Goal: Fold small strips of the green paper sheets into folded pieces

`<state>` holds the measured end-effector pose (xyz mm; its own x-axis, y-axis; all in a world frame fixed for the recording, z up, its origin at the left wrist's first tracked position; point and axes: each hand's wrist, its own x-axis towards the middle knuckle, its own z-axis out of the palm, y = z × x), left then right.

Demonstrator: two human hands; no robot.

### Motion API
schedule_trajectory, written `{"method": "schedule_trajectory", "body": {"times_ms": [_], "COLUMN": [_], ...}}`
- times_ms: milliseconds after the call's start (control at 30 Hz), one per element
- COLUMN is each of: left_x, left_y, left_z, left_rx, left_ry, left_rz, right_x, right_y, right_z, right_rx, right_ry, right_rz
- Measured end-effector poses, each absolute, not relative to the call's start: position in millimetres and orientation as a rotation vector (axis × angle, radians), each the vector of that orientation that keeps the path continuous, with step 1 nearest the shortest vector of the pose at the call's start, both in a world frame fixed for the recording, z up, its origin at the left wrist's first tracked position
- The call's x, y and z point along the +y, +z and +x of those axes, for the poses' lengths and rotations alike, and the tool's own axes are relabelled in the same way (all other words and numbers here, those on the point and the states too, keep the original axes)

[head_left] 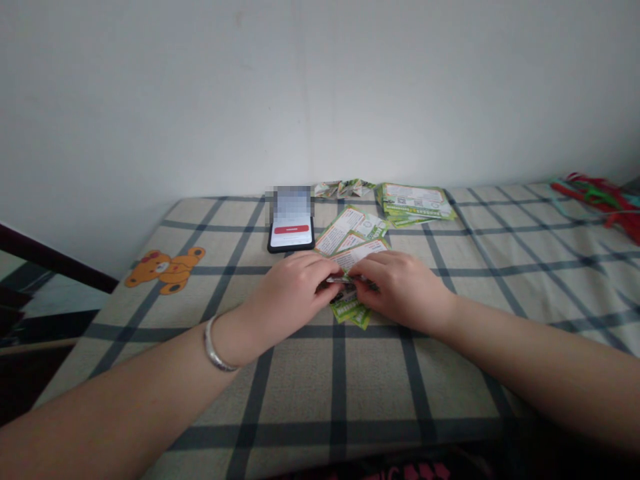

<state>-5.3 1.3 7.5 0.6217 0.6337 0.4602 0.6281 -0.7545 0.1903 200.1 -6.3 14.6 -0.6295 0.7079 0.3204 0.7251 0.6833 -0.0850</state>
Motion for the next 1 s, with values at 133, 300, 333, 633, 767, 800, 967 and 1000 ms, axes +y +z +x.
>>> {"method": "schedule_trajectory", "body": {"times_ms": [133, 300, 333, 633, 767, 800, 967, 1000], "left_x": [1.8, -0.5, -1.2, -2.7, -0.8, -0.2, 1.6, 1.5], "left_y": [6.7, 6.4, 6.9, 8.7, 3.7, 3.3, 7.6, 8.6], "left_z": [-5.9, -6.1, -6.0, -6.7, -5.6, -5.0, -1.4, -0.6], "left_rx": [1.073, 1.037, 1.036, 1.043, 1.095, 1.106, 1.129, 1.129], "left_ry": [0.856, 0.896, 0.899, 0.984, 1.124, 1.112, 1.015, 1.019], "left_rz": [2.834, 2.904, 2.923, 2.997, 2.665, 2.599, 2.556, 2.543], "right_x": [-8.1, -8.6, -8.3, -7.9, -8.1, -8.0, -7.2, -6.7], "right_y": [14.9, 16.1, 16.4, 19.0, 17.8, 17.2, 13.4, 12.7], "right_z": [197.8, 197.7, 198.0, 198.2, 196.4, 196.0, 194.8, 194.7], "right_rx": [-2.543, -2.442, -2.425, -2.235, -2.164, -2.152, -2.122, -2.115], "right_ry": [-0.030, 0.067, 0.112, 0.502, 0.558, 0.571, 0.640, 0.645], "right_rz": [-1.159, -1.208, -1.206, -1.185, -1.177, -1.178, -1.187, -1.189]}}
